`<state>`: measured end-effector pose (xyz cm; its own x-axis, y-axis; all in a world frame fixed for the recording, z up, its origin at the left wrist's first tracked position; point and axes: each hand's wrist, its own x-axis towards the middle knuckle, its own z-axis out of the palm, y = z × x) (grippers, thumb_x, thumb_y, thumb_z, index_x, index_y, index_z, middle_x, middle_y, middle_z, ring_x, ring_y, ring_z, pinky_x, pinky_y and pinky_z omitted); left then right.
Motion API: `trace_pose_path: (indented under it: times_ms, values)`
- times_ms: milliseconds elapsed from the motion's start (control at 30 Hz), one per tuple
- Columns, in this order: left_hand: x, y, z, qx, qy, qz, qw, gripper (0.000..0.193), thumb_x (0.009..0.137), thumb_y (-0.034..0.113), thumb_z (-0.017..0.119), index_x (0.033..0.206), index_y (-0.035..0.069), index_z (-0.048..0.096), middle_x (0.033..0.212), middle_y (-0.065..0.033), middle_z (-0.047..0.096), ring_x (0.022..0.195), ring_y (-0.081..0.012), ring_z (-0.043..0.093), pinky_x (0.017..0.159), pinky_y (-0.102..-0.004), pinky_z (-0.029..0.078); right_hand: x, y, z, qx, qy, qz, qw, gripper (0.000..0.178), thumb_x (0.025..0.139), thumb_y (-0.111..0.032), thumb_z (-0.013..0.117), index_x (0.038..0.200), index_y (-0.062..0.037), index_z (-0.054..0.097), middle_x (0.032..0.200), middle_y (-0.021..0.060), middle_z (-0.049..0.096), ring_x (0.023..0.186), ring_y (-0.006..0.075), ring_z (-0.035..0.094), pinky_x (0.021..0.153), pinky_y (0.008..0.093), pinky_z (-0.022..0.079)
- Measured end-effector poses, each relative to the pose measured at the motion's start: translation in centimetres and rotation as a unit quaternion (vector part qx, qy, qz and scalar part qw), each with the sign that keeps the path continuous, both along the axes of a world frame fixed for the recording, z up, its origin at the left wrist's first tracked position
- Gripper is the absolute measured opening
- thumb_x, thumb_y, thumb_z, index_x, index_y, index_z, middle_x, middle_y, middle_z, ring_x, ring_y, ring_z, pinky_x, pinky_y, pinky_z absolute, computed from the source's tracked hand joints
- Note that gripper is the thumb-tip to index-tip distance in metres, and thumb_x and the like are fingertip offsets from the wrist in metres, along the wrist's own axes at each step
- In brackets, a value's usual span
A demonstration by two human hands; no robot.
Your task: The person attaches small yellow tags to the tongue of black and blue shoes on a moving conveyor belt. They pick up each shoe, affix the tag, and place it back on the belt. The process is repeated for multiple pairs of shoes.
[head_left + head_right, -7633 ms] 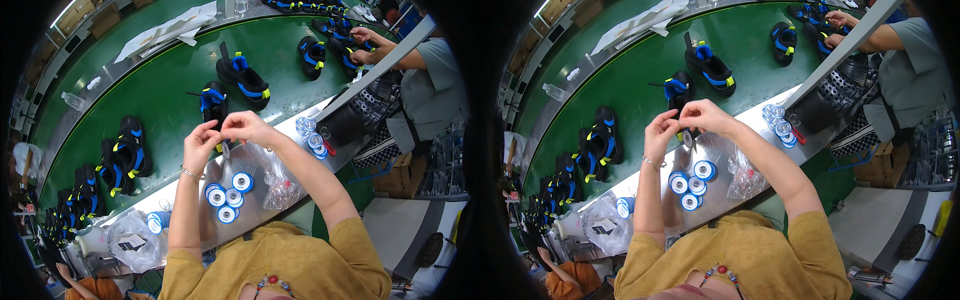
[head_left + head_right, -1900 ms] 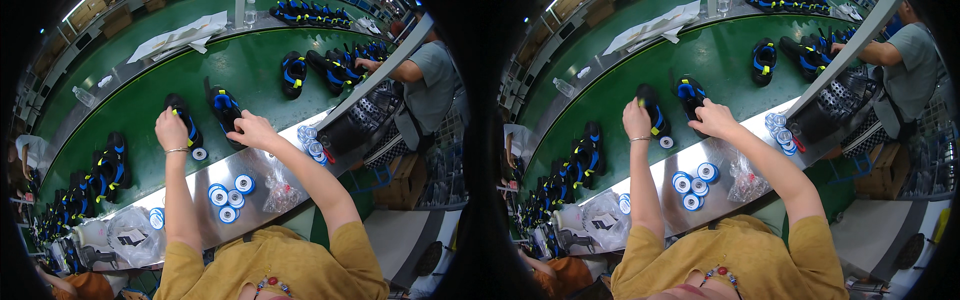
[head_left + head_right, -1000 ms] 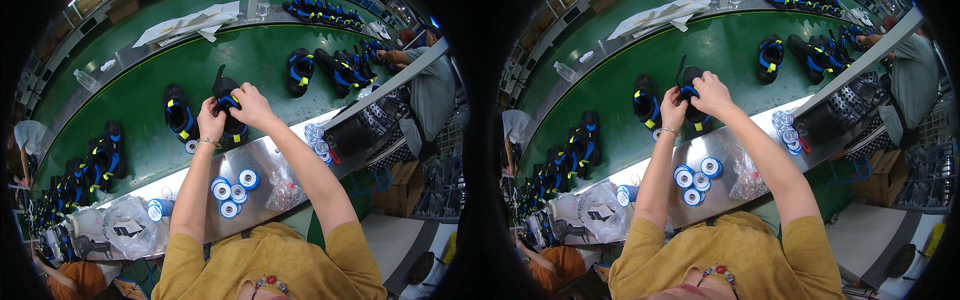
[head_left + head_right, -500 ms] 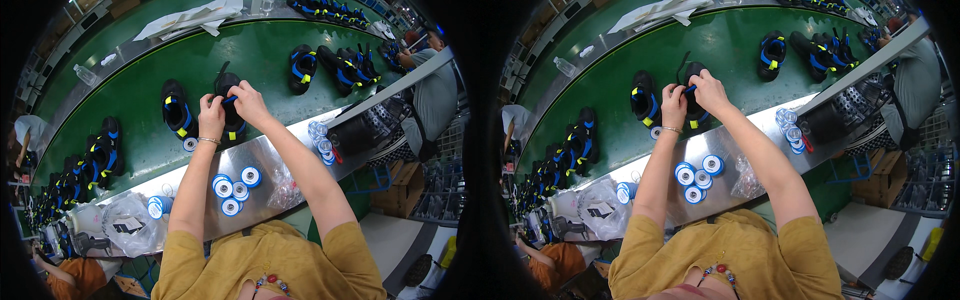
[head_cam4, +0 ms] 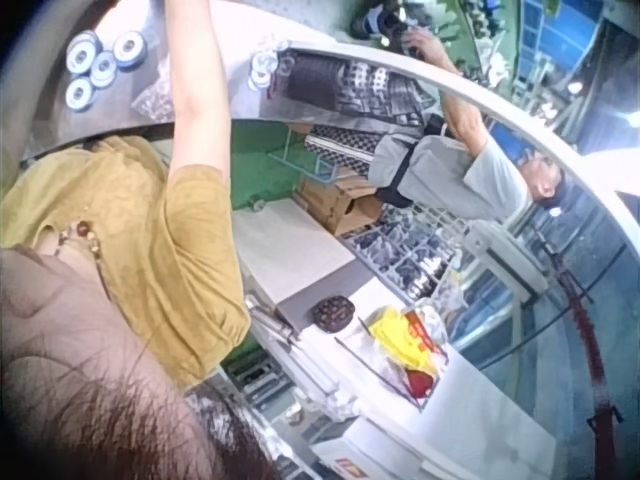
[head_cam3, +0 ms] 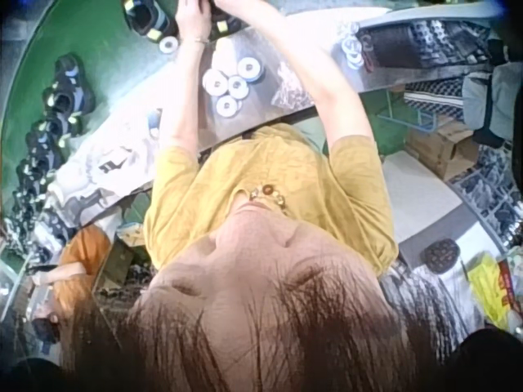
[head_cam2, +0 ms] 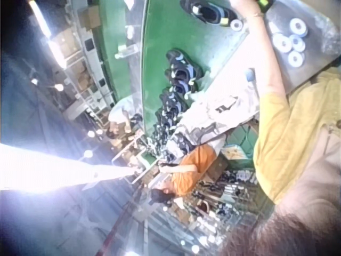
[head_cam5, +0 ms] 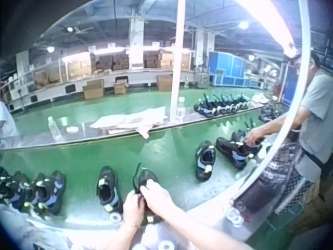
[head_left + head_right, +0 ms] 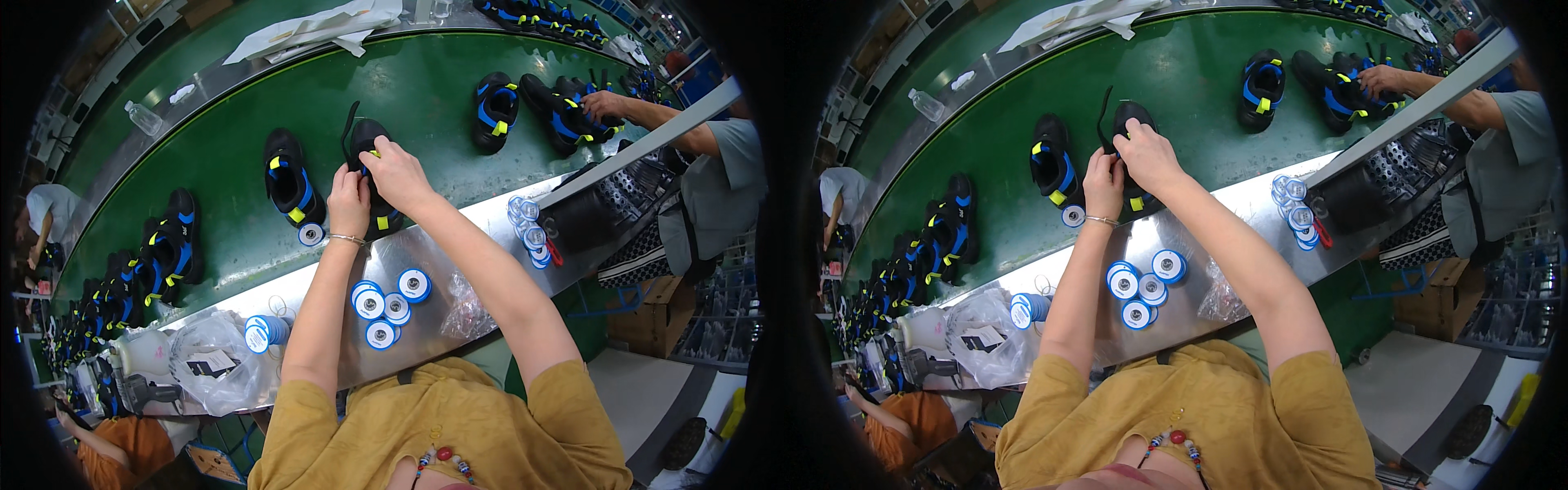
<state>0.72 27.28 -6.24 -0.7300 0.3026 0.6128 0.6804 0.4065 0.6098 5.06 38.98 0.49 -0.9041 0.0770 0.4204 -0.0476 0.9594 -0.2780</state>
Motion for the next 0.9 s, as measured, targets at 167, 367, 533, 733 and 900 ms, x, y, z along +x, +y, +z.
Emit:
trace_pose_path:
  times_ms: [167,367,533,733,900]
  values:
    - [1.2,-0.9,0.8,0.026,-0.075,-0.036,0.996,0.008,0.081,0.003,0.065,0.085,-0.002,0.062,0.122,-0.0244,0.058,0.091,-0.0393,0.064,0.076,-0.0410,0.053,-0.2,0.3,-0.1,0.006,0.002,0.036,0.999,0.017,0.073,-0.006,0.063,0.089,-0.0059,0.063,0.097,0.0118,0.053,0.090,0.0278,0.059,0.071,0.0395,0.053]
    - [1.0,-1.5,0.2,0.073,-0.079,-0.040,0.993,0.013,0.079,-0.001,0.065,0.087,-0.001,0.054,0.116,-0.0224,0.061,0.090,-0.0363,0.065,0.075,-0.0392,0.052,-0.4,0.0,0.5,0.040,-0.018,0.074,0.996,0.010,0.072,-0.009,0.063,0.081,-0.0042,0.064,0.096,0.0118,0.053,0.090,0.0275,0.059,0.071,0.0384,0.054]
    - [1.2,-1.7,0.4,0.069,-0.180,-0.031,0.981,0.026,0.078,0.000,0.066,0.094,0.000,0.045,0.106,-0.0209,0.064,0.084,-0.0352,0.064,0.074,-0.0373,0.051,-1.1,-1.2,0.7,0.089,-0.027,0.088,0.992,0.010,0.069,-0.007,0.064,0.079,-0.0035,0.062,0.092,0.0105,0.052,0.090,0.0262,0.058,0.070,0.0353,0.054]
    - [0.9,-2.2,0.7,0.051,-0.183,-0.021,0.982,0.028,0.080,0.000,0.065,0.102,0.000,0.047,0.106,-0.0214,0.063,0.086,-0.0349,0.065,0.075,-0.0371,0.052,-0.4,-2.2,-1.2,0.200,0.032,0.108,0.973,0.011,0.069,-0.010,0.063,0.076,-0.0015,0.062,0.089,0.0097,0.053,0.086,0.0225,0.057,0.063,0.0291,0.054]
    - [0.8,-2.4,3.2,0.034,-0.090,-0.036,0.995,0.046,0.079,-0.003,0.062,0.122,0.006,0.052,0.121,-0.0244,0.052,0.103,-0.0395,0.059,0.083,-0.0409,0.052,2.3,-1.4,0.0,0.103,0.049,0.145,0.983,0.033,0.076,-0.009,0.061,0.108,-0.0012,0.061,0.104,0.0186,0.058,0.092,0.0285,0.059,0.078,0.0336,0.053]
